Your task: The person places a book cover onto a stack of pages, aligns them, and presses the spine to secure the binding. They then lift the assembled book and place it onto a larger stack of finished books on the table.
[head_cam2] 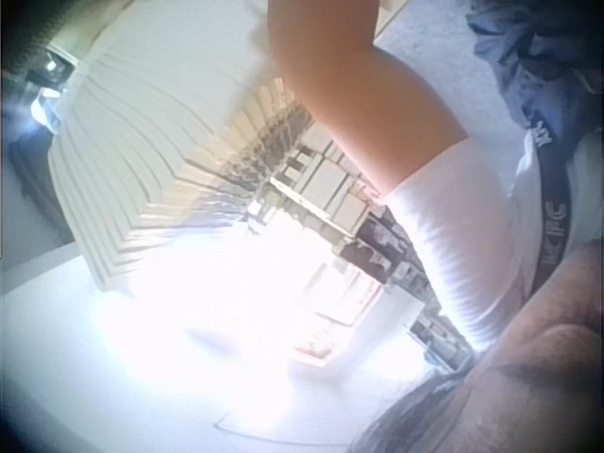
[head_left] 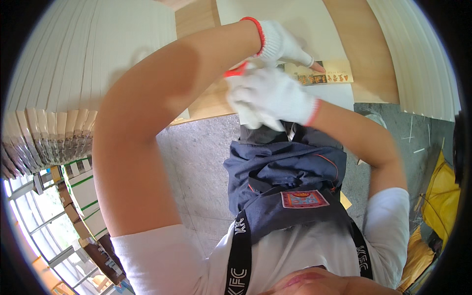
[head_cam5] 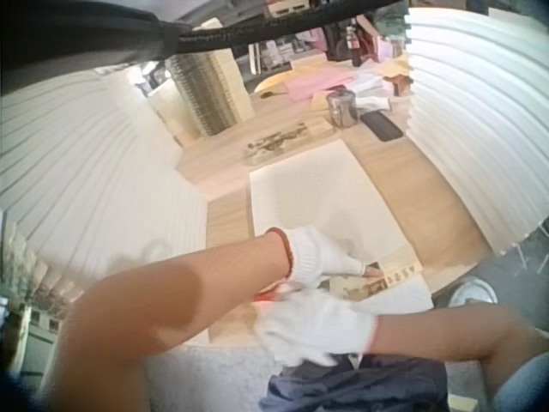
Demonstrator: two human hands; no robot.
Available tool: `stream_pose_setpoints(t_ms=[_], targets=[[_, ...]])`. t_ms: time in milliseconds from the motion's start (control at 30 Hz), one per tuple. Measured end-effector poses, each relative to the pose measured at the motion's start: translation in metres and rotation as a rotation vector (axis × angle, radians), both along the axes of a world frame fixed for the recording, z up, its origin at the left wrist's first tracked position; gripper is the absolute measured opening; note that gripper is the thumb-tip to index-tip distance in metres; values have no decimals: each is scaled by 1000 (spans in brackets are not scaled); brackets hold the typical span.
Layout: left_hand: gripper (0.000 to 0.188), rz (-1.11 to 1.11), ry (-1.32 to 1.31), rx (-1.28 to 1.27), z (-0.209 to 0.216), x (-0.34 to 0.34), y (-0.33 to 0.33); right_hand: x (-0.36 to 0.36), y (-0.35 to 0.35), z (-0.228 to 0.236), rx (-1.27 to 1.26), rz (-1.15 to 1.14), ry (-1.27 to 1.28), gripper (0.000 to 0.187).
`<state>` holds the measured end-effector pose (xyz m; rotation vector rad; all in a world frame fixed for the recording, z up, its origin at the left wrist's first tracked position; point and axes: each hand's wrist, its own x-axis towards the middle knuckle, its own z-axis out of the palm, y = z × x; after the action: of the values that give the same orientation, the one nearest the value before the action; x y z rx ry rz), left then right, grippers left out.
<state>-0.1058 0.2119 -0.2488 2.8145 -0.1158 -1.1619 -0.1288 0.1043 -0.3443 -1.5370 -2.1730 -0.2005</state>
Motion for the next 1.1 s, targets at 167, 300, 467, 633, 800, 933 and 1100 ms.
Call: stream_pose_setpoints(t_ms=[167,300,467,633,800,933,1100], targets=[[65,-46,-10,-154,-30,-7,28,45,-39,-18,78,4,93,26],[66,-247,-84,-142,-10,-1,21,-16,7,5,-64,-82,-112,24],[52,512,73,-68,29,-4,-26,-16,-2,3,105,-133,-141,21],[69,-225,-4,44,-9,-6,9,110,-111,9,106,-172,-22,19],[102,-414,-19,128,-6,5,-2,162,-161,3,8,-315,-179,18],[94,-474,-95,165,-1,2,-4,184,-165,26,-387,-864,-403,19],[76,-460,-133,273,-10,-6,-10,110,-131,30,-111,-416,-110,35]])
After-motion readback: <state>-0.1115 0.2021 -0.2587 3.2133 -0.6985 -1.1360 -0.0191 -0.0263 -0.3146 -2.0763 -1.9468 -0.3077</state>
